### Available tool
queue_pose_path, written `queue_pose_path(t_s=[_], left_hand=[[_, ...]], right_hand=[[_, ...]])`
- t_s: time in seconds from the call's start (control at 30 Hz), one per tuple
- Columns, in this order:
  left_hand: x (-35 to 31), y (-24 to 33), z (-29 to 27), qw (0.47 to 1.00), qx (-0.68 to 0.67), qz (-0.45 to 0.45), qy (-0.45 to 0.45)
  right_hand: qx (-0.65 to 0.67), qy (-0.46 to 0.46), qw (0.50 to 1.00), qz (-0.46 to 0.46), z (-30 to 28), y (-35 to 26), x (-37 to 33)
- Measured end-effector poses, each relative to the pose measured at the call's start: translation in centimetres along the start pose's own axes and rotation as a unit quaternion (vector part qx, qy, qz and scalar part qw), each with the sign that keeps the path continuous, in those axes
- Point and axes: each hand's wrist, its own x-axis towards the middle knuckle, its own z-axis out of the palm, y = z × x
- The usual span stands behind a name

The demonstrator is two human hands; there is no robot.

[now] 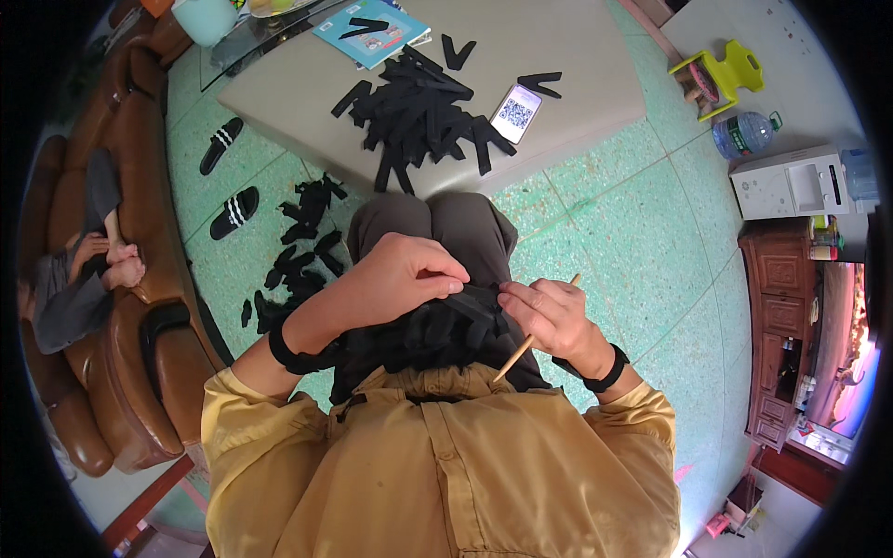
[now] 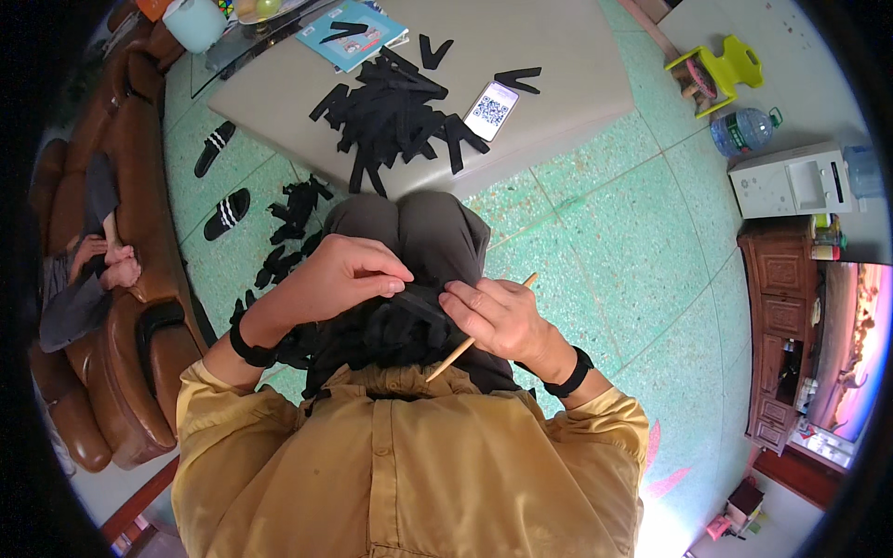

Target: The person uses a wooden stick to apply an adhesive or material to black fabric strips and then presses the strips together by hand.

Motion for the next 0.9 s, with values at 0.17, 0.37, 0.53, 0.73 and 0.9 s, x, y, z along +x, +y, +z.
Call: queue_pose_path(t_s=[0.17,0.37,0.53,0.73,0.9], left_hand=[[-0.7,-0.4,1.0,0.994,0.057,0.083,0.04],[-1.3,-1.4,2.5,0.963,0.196,0.165,0.079],[-1.4,-1.0,2.3,0.995,0.043,0.068,0.065],[-1.7,-1.9,2.1,0.992,0.05,0.111,0.035],[-2.1,-1.4,3.1,0.995,-0.011,0.062,0.072]], right_hand=[[-0.032,0.019,0.998,-0.041,0.2,-0.5,-0.1],[-0.011,0.033,0.999,-0.004,1.0,-0.8,-0.3],[-0.02,0.043,0.999,-0.026,1.1,-1.0,0.0],[-0.033,0.016,0.998,-0.046,0.8,-1.4,0.2],[0.02,0.033,0.999,0.0,1.6,-1.2,-0.3]])
